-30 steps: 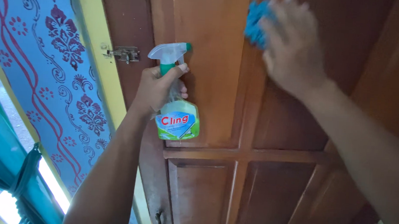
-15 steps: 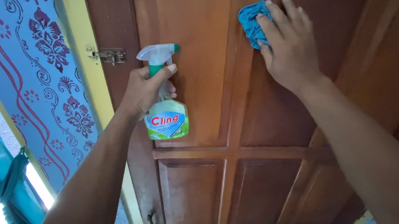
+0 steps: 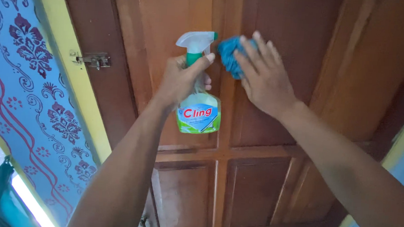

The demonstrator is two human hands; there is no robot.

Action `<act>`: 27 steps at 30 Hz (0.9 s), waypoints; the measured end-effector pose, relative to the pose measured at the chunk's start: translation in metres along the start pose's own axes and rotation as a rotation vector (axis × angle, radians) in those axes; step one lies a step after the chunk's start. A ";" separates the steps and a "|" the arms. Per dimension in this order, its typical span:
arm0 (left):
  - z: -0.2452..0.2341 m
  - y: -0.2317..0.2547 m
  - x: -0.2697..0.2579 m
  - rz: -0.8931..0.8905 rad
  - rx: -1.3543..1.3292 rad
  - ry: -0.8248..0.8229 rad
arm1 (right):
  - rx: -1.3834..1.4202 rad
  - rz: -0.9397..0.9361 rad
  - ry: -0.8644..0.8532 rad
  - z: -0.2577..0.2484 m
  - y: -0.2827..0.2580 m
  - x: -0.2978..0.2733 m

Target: Cleaning a wooden door using a spray bottle and a cloth.

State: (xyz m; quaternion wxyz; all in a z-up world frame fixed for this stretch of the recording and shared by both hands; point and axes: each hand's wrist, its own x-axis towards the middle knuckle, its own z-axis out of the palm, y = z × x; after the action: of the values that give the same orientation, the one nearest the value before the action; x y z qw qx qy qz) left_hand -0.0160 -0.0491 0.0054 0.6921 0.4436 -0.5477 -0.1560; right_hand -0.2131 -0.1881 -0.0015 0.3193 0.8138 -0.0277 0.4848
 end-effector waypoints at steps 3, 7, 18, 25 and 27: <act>0.009 -0.008 0.003 -0.019 0.008 -0.017 | -0.036 -0.102 -0.046 0.000 0.010 -0.015; 0.016 -0.011 0.001 -0.030 0.068 0.002 | -0.126 -0.103 -0.018 -0.006 0.043 -0.012; 0.015 -0.016 0.000 -0.039 0.055 0.017 | -0.063 0.078 0.055 0.009 0.027 -0.045; 0.016 -0.015 0.002 -0.059 0.117 0.052 | -0.118 0.028 -0.006 -0.004 0.058 -0.039; 0.013 -0.017 0.002 -0.014 0.129 0.034 | -0.159 0.066 0.031 -0.007 0.078 -0.028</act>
State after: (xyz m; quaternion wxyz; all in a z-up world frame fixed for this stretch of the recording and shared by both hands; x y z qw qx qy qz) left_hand -0.0221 -0.0657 -0.0069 0.6703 0.4935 -0.5415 -0.1176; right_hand -0.2607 -0.2533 0.0166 0.3672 0.7769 -0.0880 0.5038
